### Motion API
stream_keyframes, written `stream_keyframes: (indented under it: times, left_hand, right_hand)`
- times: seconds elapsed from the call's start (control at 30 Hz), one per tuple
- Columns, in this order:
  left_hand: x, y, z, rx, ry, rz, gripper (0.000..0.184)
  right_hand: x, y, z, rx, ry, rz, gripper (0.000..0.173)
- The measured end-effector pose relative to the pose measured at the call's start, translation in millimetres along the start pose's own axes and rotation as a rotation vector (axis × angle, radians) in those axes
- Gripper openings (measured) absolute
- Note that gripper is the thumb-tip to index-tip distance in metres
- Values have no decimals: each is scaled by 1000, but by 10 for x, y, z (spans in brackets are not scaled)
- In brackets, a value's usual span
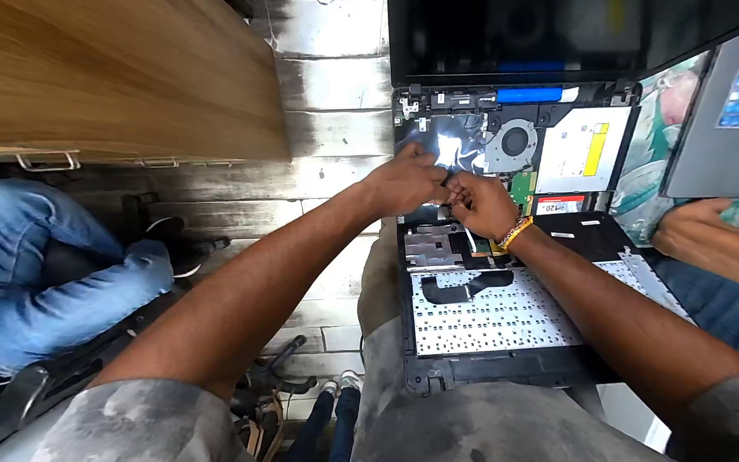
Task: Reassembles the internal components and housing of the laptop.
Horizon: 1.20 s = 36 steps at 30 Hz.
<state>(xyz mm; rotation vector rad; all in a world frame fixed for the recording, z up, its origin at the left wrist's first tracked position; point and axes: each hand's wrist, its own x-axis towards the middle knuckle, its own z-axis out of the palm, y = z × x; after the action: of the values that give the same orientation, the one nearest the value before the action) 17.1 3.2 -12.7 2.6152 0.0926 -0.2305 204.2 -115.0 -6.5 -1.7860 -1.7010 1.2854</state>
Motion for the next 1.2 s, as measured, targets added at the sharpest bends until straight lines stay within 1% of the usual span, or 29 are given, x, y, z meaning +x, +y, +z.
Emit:
stream_keyframes:
  times: [0.1, 0.2, 0.37, 0.43, 0.57, 0.67, 0.87, 1.03, 1.2]
  left_hand:
    - [-42, -15, 53, 3, 54, 16, 28]
    - [-80, -23, 92, 11, 77, 16, 29]
    - [-104, -33, 113, -50, 118, 1, 29]
    - [-121, -38, 133, -117, 142, -34, 27]
    - [-125, -17, 136, -209, 185, -134, 18]
    - [-95, 27, 130, -202, 173, -192, 16]
    - [-45, 70, 118, -192, 169, -240, 15]
    - [-96, 48, 171, -192, 207, -191, 14]
    - [-128, 55, 220, -140, 211, -117, 21]
  right_hand:
    - [1, 20, 13, -1, 8, 1, 18]
    - [6, 3, 8, -38, -22, 17, 21]
    - [5, -19, 73, -119, 33, -10, 13]
    - [-4, -32, 98, -139, 52, -11, 12]
    - [-18, -31, 123, -153, 78, -24, 14]
    - [-12, -29, 130, -148, 80, -15, 13]
    - [-2, -47, 121, -135, 79, -4, 14]
    - [-8, -32, 124, -128, 83, 1, 11]
    - [-11, -13, 126, -137, 85, 11, 15]
